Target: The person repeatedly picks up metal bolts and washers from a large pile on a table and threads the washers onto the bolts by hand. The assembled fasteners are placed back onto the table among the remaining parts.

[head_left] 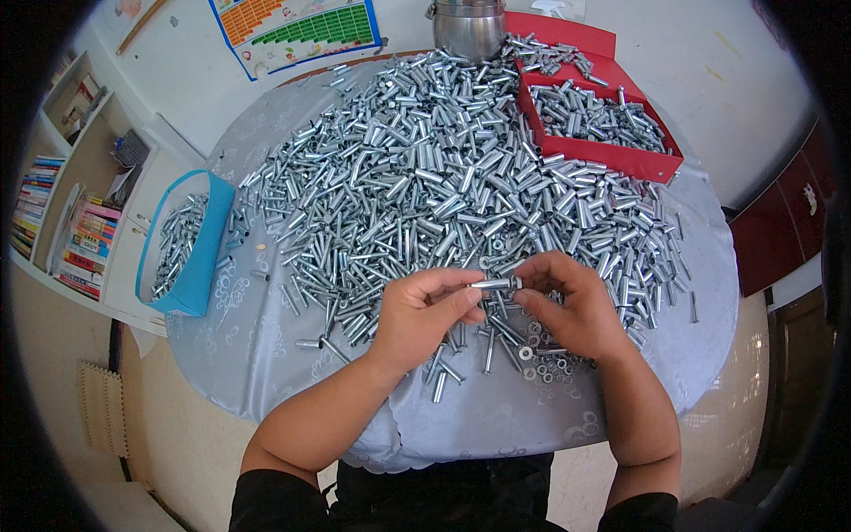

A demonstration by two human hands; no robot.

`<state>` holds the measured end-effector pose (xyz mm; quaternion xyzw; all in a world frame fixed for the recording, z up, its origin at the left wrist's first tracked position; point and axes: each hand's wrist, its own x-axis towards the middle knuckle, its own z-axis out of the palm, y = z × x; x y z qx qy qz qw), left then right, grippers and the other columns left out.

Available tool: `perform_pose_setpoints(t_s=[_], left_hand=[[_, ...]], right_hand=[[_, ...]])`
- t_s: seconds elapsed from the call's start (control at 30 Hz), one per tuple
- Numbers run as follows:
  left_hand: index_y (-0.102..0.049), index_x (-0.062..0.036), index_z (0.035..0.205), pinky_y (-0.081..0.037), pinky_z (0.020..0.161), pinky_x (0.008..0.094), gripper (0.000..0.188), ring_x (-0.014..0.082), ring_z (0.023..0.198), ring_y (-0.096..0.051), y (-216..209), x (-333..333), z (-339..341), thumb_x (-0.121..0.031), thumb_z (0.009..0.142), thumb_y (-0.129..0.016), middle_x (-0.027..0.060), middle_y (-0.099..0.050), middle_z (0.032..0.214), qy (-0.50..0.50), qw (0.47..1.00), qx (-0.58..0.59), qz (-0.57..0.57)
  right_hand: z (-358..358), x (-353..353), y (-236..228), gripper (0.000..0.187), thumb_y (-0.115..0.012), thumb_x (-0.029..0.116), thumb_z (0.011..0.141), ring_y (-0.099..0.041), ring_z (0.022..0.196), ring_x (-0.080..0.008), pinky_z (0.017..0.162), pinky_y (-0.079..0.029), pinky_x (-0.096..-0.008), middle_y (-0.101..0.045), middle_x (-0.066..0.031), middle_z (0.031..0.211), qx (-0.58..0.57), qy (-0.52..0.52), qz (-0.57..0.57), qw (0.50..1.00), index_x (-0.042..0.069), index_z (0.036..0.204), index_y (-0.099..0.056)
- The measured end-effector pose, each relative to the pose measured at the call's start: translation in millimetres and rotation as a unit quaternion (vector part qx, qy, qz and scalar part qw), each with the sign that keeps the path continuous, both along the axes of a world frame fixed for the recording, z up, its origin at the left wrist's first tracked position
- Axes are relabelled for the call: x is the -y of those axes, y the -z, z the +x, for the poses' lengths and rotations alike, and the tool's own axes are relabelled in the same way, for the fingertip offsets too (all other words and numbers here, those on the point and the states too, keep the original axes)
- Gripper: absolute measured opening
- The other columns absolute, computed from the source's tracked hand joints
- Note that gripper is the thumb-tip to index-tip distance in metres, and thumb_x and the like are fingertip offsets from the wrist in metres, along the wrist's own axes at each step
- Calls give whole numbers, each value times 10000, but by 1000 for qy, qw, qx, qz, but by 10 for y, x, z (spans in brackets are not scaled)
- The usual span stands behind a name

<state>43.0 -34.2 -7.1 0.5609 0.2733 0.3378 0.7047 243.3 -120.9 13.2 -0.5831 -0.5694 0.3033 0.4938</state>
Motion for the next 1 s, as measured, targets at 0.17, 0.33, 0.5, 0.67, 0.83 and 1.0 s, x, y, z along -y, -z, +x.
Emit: perform_pose_setpoints(t_s=[0.17,0.33,0.5,0.67,0.83,1.0], left_hand=[[-653,48,1118,-583,680,261,216,165,762,-699,3,2,-11,8,907,-627,141,-709,955,-1,1000,4,0],[-651,46,1120,-582,679,260,220,164,759,-699,-30,15,11,8,905,-628,136,-707,936,-9,1000,-7,-2],[-646,50,1119,-581,681,262,224,161,756,-697,-11,15,9,15,898,-631,130,-704,927,-6,1000,0,2],[-643,46,1113,-578,687,264,217,154,759,-692,-16,18,8,16,899,-629,128,-703,941,-7,1000,-9,6],[-647,41,1113,-574,684,254,218,149,753,-691,-8,21,22,14,897,-635,119,-706,933,-2,1000,5,0],[-653,39,1115,-571,676,247,220,146,745,-692,-1,23,10,13,897,-638,120,-709,929,1,1000,7,-8]], right_hand=[[14,19,-73,180,-700,132,881,-599,684,-137,640,-486,-284,-657,-71,797,5,-22,-71,997,-8,988,-660],[81,10,-18,189,-706,130,876,-597,681,-128,634,-484,-286,-660,-71,796,49,-31,-37,998,-5,999,-658],[33,-4,8,175,-709,114,869,-608,695,-126,644,-488,-278,-669,-77,799,5,-15,-12,1000,-7,986,-662],[113,11,-107,185,-703,103,872,-634,731,-132,690,-511,-284,-680,-79,823,52,-72,-112,990,-12,1009,-656],[67,6,10,189,-681,142,900,-627,706,-142,668,-508,-290,-668,-81,796,-15,-11,-38,999,-17,997,-647],[2,-30,67,232,-715,161,876,-636,696,-139,667,-508,-287,-661,-69,756,-66,-16,23,997,-1,1027,-642]])
